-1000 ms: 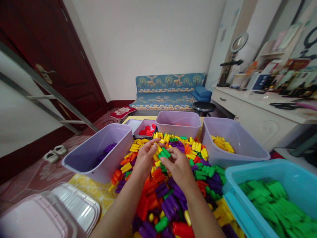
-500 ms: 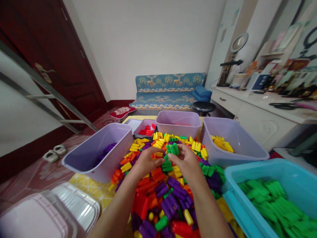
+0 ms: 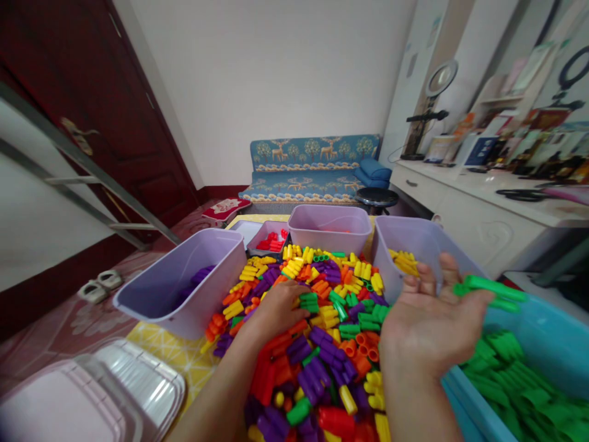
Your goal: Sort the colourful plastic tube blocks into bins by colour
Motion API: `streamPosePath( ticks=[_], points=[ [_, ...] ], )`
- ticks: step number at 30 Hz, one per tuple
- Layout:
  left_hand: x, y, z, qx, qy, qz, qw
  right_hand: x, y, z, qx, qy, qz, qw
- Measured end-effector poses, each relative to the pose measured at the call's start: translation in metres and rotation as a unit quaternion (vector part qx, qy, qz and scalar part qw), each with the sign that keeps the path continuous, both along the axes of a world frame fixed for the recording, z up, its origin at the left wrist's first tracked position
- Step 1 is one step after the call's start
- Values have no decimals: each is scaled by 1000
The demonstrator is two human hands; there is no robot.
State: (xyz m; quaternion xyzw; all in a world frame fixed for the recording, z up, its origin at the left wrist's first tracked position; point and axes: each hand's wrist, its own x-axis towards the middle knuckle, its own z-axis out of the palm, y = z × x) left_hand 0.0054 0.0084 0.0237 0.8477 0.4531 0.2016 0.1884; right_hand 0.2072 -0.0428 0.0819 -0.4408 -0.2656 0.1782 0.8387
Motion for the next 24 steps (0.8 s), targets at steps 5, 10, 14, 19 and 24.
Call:
streamPosePath(
  ticks=[5, 10, 14, 19, 24],
  points=[
    [1, 1, -2, 3, 27, 6, 1000, 18, -4, -5, 18, 103, 8, 994],
    [-2, 1, -2, -7, 28, 7, 1000, 7, 5, -6, 19, 113, 6, 993],
    [-13, 1, 4, -56, 22, -15, 998, -8, 17, -11, -67, -3, 114, 991],
    [-34, 1, 16, -62, 85, 13, 994, -16, 26, -37, -285, -384, 280, 832],
    [-49, 1, 24, -48, 146, 73, 985, -17, 35, -74, -323, -604, 199, 701]
  ],
)
